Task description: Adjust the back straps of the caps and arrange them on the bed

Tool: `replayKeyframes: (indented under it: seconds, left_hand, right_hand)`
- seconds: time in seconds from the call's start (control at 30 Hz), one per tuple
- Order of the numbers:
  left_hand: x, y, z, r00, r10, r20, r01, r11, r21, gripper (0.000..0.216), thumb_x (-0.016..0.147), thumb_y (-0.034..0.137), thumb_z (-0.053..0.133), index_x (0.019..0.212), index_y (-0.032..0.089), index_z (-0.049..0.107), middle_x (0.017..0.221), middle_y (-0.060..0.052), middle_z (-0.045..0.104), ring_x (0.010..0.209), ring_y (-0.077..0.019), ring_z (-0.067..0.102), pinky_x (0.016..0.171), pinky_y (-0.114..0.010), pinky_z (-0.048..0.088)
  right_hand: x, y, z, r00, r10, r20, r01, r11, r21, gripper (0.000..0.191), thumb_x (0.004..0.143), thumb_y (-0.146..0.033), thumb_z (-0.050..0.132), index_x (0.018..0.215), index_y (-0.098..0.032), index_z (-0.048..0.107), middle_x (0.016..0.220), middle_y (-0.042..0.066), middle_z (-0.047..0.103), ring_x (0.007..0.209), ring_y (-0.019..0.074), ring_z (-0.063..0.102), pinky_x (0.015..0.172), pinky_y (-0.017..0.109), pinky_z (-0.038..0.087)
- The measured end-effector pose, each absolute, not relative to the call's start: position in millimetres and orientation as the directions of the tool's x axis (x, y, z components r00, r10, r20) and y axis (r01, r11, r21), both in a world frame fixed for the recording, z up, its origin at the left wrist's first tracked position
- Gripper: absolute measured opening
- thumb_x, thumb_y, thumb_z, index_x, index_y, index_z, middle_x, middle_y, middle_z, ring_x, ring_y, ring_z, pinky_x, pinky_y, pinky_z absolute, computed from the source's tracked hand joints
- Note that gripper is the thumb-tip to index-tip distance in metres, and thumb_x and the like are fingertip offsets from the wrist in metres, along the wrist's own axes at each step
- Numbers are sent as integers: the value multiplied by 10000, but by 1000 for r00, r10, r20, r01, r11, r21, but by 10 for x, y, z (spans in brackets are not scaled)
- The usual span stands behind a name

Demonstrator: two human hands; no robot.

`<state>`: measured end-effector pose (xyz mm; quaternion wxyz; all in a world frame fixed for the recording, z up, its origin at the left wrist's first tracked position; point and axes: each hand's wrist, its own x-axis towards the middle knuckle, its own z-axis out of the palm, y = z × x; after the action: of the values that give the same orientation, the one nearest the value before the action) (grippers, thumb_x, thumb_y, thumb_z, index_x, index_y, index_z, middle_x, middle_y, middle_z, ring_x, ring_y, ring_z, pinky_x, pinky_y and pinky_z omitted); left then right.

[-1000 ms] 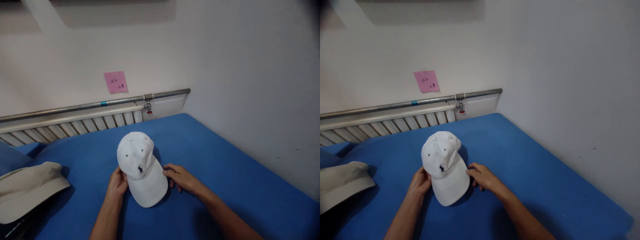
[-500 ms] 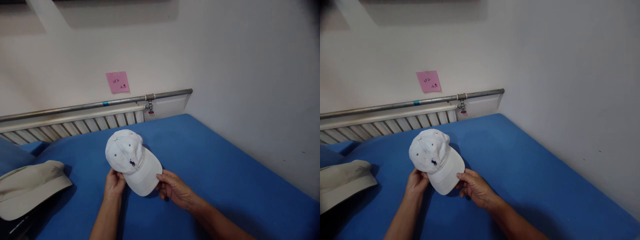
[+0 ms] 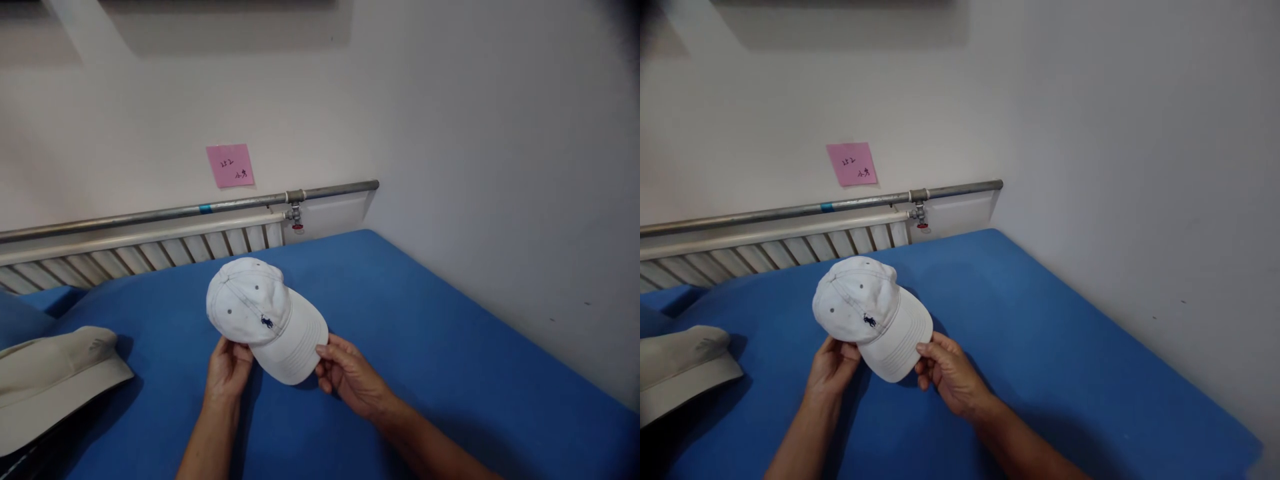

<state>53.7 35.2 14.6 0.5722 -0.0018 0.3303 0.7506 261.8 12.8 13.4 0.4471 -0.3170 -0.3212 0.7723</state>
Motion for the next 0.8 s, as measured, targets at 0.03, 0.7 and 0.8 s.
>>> replayKeyframes:
  seconds: [0.03,0.7,0.8]
  left_hand:
    - [542,351,140,-334,866,-373,-863,-122,490,350,924,66,376,967,160,711,713,-38,748,662,-122,705,658,-186,572]
    - [743,305,-125,-190,939,-288,-391,197,899,355,746,226,722,1087,140,669,990,-142,730,834,-255,710,684,-307,608]
    - [738,307,-206,-211,927,-309,-324,232,917,468,635,159,811,1088,172,696,1020,-138,728,805,-238,713,635,-231,594]
  right_hand:
    - [2634,139,142,-395,898,-194,-494,-386,-779,286,670,-311,743,853,-136,610,561,-33,537,489,74,476,389,175,350]
    - [3528,971,291,-34,987,-155,-649,-139,-748,284,597,-248,763,806,-159,593,603,-39,535,539,77,496,421,185,344]
    - [3776,1241,272,48,991,-124,-653,-63,-755,265,612,-226,744,819,-168,589,622,-44,547,541,72,502,430,180,353]
